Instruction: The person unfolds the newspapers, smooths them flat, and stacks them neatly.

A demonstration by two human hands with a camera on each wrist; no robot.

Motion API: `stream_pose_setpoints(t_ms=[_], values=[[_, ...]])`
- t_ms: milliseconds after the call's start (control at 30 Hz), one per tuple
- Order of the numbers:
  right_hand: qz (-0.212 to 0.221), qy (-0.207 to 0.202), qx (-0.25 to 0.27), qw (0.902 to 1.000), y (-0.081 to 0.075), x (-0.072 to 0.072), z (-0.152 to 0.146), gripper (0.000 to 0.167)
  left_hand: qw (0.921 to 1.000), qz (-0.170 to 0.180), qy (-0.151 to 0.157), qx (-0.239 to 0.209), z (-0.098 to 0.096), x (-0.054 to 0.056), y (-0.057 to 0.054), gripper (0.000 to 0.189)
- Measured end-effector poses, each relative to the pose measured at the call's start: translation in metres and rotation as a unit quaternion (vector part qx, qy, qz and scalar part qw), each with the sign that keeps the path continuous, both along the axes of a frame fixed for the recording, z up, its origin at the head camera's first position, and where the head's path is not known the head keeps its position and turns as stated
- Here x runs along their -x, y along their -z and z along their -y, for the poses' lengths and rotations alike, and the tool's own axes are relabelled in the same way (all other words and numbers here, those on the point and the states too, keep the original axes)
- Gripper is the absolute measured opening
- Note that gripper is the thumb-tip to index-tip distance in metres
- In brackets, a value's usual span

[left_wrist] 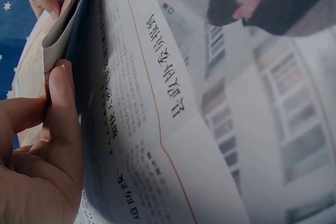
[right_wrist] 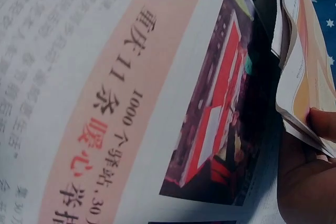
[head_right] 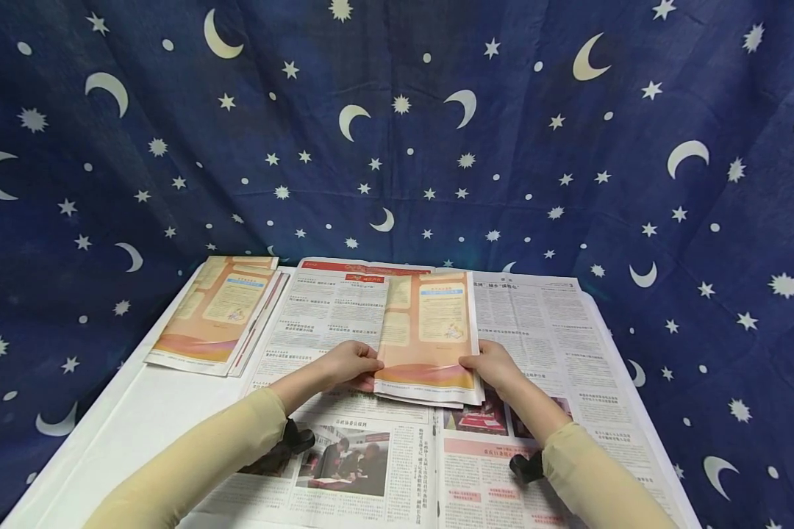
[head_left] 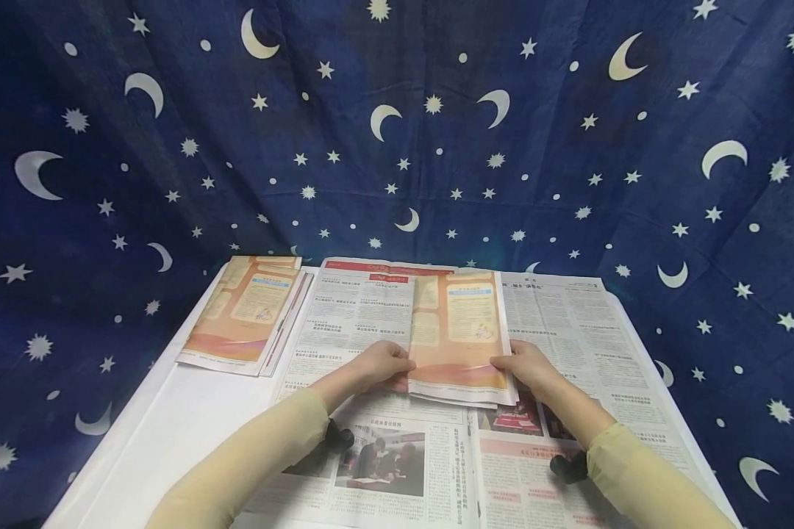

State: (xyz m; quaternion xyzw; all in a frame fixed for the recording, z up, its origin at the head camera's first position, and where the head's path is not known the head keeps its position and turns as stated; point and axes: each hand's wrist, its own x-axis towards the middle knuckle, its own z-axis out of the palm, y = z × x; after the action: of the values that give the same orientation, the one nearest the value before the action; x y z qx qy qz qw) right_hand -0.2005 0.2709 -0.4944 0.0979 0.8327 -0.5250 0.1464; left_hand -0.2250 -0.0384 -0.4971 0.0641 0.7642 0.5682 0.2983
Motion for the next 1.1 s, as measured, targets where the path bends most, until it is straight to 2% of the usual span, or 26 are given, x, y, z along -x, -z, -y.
stream_pose_setpoints(t_ms=[200, 367, 500, 667, 867, 967, 1100], values=[[0.002, -0.001, -0.006, 1.0000, 0.002, 0.001, -0.001, 0.053, 0.9994, -0.024, -0.005, 0.023, -0.005, 0.000, 0.004, 0.016], [0.004, -0.002, -0.004, 1.0000, 0.004, 0.001, -0.001, 0.055, 0.9993, -0.026, -0.007, 0.027, -0.008, 0.000, 0.005, 0.017], [0.008, 0.001, -0.013, 0.9999, 0.006, 0.000, -0.001, 0.054, 0.9988, -0.030, -0.006, 0.039, -0.008, -0.001, 0.005, 0.029], [0.006, -0.001, -0.028, 0.9996, 0.009, 0.000, 0.000, 0.055, 0.9940, -0.065, 0.000, 0.088, -0.006, -0.004, 0.005, 0.050], [-0.005, -0.002, -0.060, 0.9982, 0.011, 0.001, 0.000, 0.056, 0.9762, -0.146, 0.028, 0.158, -0.003, -0.004, 0.003, 0.065], [-0.012, -0.008, -0.084, 0.9964, 0.011, 0.002, -0.001, 0.056, 0.9625, -0.186, 0.048, 0.192, -0.004, -0.004, 0.002, 0.072], [-0.022, -0.018, -0.127, 0.9915, 0.010, 0.002, -0.001, 0.055, 0.9404, -0.231, 0.079, 0.237, -0.006, -0.006, 0.000, 0.076]])
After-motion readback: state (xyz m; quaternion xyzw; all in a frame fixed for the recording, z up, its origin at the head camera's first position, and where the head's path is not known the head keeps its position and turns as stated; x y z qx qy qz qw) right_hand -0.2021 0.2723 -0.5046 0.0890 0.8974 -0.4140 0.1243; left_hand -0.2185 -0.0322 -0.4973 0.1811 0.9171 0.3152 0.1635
